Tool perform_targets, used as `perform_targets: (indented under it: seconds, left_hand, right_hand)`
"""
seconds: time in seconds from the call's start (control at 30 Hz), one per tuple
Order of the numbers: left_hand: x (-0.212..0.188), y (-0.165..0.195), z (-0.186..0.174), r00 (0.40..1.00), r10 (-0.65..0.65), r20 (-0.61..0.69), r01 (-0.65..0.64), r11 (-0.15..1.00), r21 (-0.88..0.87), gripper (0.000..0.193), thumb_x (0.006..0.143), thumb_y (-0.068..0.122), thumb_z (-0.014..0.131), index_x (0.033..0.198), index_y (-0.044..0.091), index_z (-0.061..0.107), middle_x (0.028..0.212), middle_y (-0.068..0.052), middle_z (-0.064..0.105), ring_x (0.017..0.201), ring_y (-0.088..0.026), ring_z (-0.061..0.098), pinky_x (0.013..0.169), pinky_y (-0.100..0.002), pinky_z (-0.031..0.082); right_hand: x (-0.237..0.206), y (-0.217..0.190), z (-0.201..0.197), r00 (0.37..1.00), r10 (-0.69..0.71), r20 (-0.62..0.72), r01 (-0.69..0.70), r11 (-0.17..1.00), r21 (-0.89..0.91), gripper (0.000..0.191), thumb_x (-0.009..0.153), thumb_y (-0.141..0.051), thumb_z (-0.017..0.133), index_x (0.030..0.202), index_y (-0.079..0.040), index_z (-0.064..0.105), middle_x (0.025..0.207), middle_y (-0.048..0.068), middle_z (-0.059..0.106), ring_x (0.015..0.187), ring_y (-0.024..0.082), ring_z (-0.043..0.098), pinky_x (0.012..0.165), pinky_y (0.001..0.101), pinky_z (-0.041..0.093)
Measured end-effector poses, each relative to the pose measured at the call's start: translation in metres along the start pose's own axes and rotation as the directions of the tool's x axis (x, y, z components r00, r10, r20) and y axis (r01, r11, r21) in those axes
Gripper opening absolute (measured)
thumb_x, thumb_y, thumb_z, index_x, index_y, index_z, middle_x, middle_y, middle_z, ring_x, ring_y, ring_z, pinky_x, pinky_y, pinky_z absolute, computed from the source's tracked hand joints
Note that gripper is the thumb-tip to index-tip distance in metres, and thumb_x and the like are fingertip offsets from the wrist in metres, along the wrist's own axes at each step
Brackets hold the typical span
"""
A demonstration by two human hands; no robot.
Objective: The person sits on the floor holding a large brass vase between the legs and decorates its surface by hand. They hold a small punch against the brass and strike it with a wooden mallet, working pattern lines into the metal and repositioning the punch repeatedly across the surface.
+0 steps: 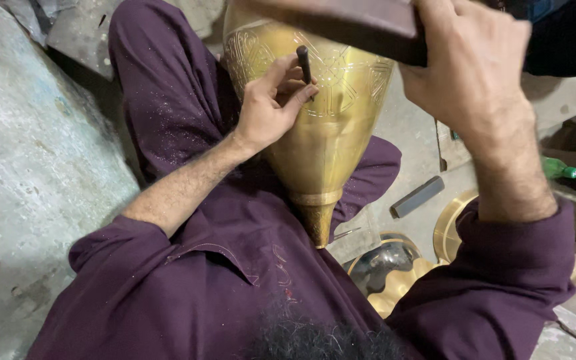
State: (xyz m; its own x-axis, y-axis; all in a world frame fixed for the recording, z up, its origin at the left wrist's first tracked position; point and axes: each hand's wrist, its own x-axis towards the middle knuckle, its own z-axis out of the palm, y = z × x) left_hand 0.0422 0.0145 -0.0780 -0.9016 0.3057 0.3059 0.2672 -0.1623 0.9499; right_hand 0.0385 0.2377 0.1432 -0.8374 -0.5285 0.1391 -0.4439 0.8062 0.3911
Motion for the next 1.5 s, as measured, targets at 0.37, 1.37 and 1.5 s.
perform_targets:
  seconds: [0.37,1.37,1.5]
  left_hand:
    - [0.019,0.001,-0.009,0.984,-0.027,0.175,0.014,0.997,0.071,0.049,0.102,0.003,0.074,0.144,0.007,0.05,0.116,-0.013,0.076,0.104,-0.021,0.079,0.088,-0.033,0.07]
    - [0.091,0.027,-0.027,0.748,0.062,0.661,-0.176,0.979,0.107,0.047,0.1,0.007,0.075,0.142,0.01,0.054,0.11,-0.01,0.078,0.097,-0.023,0.079,0.086,-0.036,0.064]
    - [0.099,0.033,-0.027,0.713,0.043,0.7,-0.181,0.976,0.124,0.048,0.097,0.006,0.074,0.141,0.011,0.057,0.101,-0.01,0.078,0.087,-0.022,0.079,0.081,-0.037,0.063]
  right_hand:
    - [-0.011,0.003,0.008,0.996,0.087,0.036,-0.091,0.987,0.13,0.021,0.086,-0.014,0.077,0.101,-0.008,0.063,0.084,0.006,0.068,0.077,0.027,0.069,0.063,0.0389,0.048]
    - [-0.108,-0.03,0.049,0.815,0.578,0.041,-0.543,0.737,0.404,0.03,0.095,-0.015,0.086,0.108,-0.005,0.061,0.088,0.013,0.067,0.079,0.034,0.066,0.076,0.0415,0.051]
    - [-0.117,-0.042,0.05,0.662,0.727,0.18,-0.622,0.399,0.674,0.032,0.1,-0.02,0.083,0.11,-0.002,0.059,0.081,0.012,0.06,0.069,0.032,0.058,0.067,0.0346,0.048]
